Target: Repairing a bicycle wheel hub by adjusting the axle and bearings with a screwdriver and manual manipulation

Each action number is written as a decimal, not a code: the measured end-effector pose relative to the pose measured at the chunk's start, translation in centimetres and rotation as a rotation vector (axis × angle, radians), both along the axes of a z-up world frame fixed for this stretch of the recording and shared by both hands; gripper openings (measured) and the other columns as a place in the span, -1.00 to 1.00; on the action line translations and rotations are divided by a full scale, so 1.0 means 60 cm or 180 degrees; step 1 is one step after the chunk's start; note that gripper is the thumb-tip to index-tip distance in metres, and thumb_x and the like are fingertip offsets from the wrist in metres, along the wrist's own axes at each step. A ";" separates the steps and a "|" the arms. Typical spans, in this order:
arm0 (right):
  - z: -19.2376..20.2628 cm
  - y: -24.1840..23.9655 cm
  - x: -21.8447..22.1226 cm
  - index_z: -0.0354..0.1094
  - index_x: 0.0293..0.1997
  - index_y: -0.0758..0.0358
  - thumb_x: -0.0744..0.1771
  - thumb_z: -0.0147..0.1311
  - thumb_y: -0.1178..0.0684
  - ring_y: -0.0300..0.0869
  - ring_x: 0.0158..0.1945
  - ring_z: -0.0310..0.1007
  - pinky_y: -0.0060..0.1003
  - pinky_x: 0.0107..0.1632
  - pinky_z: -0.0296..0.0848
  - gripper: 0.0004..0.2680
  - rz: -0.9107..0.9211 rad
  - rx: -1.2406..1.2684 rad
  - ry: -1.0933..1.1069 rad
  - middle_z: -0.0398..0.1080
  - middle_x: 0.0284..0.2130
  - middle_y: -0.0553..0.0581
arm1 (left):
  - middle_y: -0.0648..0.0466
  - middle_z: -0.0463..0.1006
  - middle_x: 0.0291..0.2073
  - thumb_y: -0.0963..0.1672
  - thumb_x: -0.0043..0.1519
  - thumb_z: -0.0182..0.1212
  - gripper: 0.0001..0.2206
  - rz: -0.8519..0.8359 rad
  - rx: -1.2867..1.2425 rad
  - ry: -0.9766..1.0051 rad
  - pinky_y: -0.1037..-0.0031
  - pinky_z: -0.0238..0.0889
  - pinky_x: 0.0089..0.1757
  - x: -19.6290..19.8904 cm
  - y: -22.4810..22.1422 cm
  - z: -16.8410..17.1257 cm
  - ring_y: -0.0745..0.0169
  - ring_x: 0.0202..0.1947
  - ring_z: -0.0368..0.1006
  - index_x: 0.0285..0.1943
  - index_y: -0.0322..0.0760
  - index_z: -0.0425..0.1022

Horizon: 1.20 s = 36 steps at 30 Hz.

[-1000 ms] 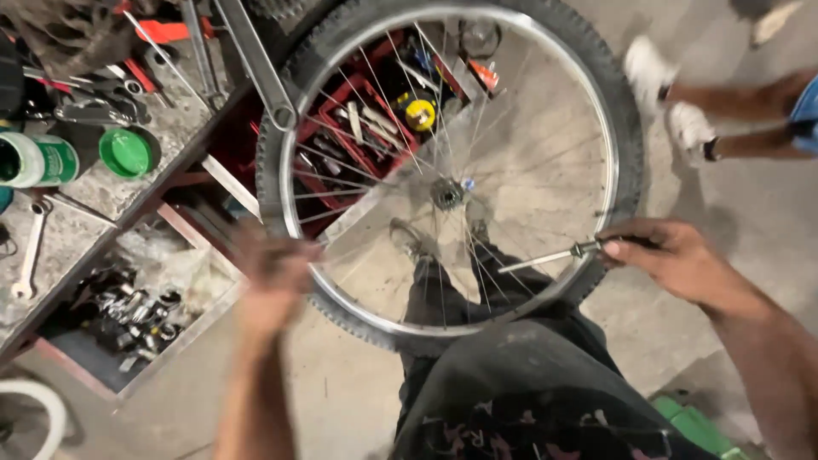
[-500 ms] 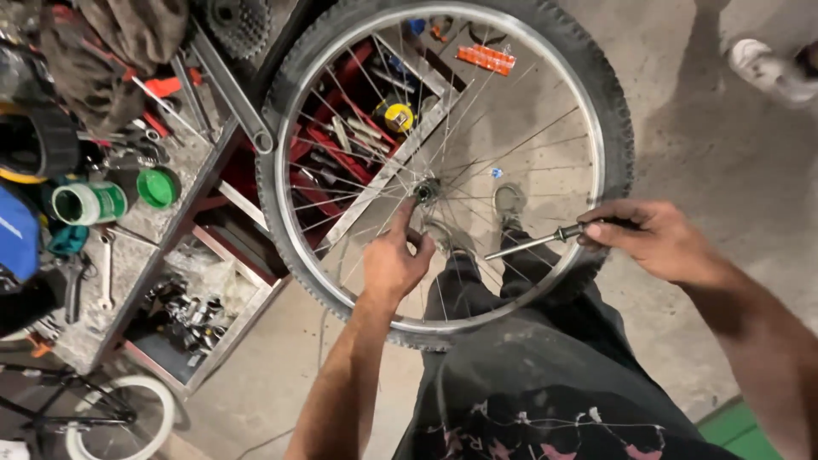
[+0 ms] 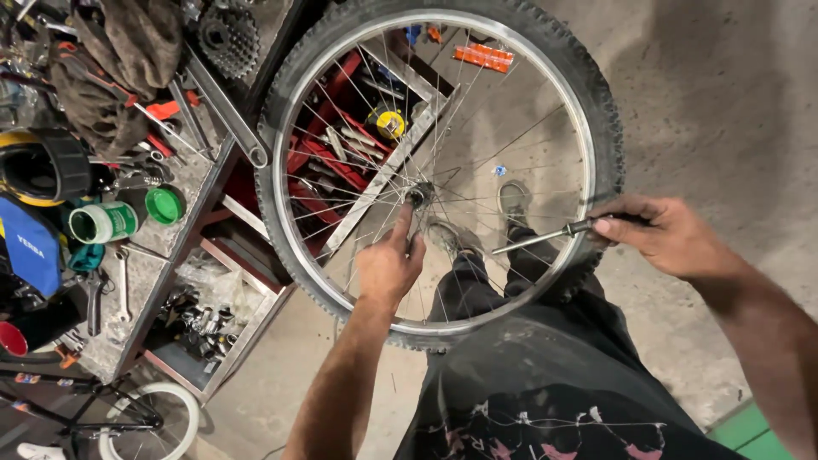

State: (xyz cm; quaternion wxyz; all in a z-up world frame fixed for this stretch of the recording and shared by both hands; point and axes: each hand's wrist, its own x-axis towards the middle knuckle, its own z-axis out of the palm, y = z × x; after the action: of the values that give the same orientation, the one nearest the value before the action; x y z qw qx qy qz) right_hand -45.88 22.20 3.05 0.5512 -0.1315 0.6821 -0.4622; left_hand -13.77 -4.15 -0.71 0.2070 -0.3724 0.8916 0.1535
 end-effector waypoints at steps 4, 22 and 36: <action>-0.013 0.004 -0.001 0.58 -0.02 0.41 0.32 0.22 0.26 -0.13 -0.21 0.60 -0.29 -0.02 0.61 -0.84 -0.0059 0.0020 0.0065 0.63 -0.28 0.23 | 0.21 0.35 -0.76 0.08 0.40 -0.02 -0.48 -0.0174 -0.0443 0.0325 0.34 0.33 -0.61 0.020 0.007 -0.025 0.26 -0.76 0.31 0.60 0.27 0.18; -0.011 -0.003 -0.008 0.55 -0.02 0.46 0.33 0.20 0.26 -0.08 -0.23 0.61 -0.25 -0.05 0.62 -0.84 -0.0096 -0.0080 -0.0021 0.61 -0.31 0.29 | 0.11 0.48 -0.76 0.08 0.37 -0.06 -0.47 0.0198 0.0006 0.0456 0.22 0.50 -0.49 -0.014 0.000 0.045 0.16 -0.70 0.48 0.56 0.11 0.28; -0.004 -0.003 -0.010 0.58 0.00 0.44 0.32 0.21 0.28 -0.06 -0.21 0.64 -0.25 0.01 0.62 -0.82 -0.0026 0.0122 -0.0039 0.64 -0.28 0.29 | 0.17 0.63 -0.58 -0.09 0.31 0.12 -0.30 0.1690 0.1828 0.1013 0.54 0.53 -0.46 -0.055 -0.008 0.105 0.47 -0.66 0.44 0.65 -0.25 -0.03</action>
State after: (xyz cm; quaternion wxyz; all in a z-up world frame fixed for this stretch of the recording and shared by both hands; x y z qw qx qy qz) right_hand -46.51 22.00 2.81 0.5559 -0.1154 0.6880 -0.4520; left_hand -17.09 -4.64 5.60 0.1154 -0.4880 0.7065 0.4994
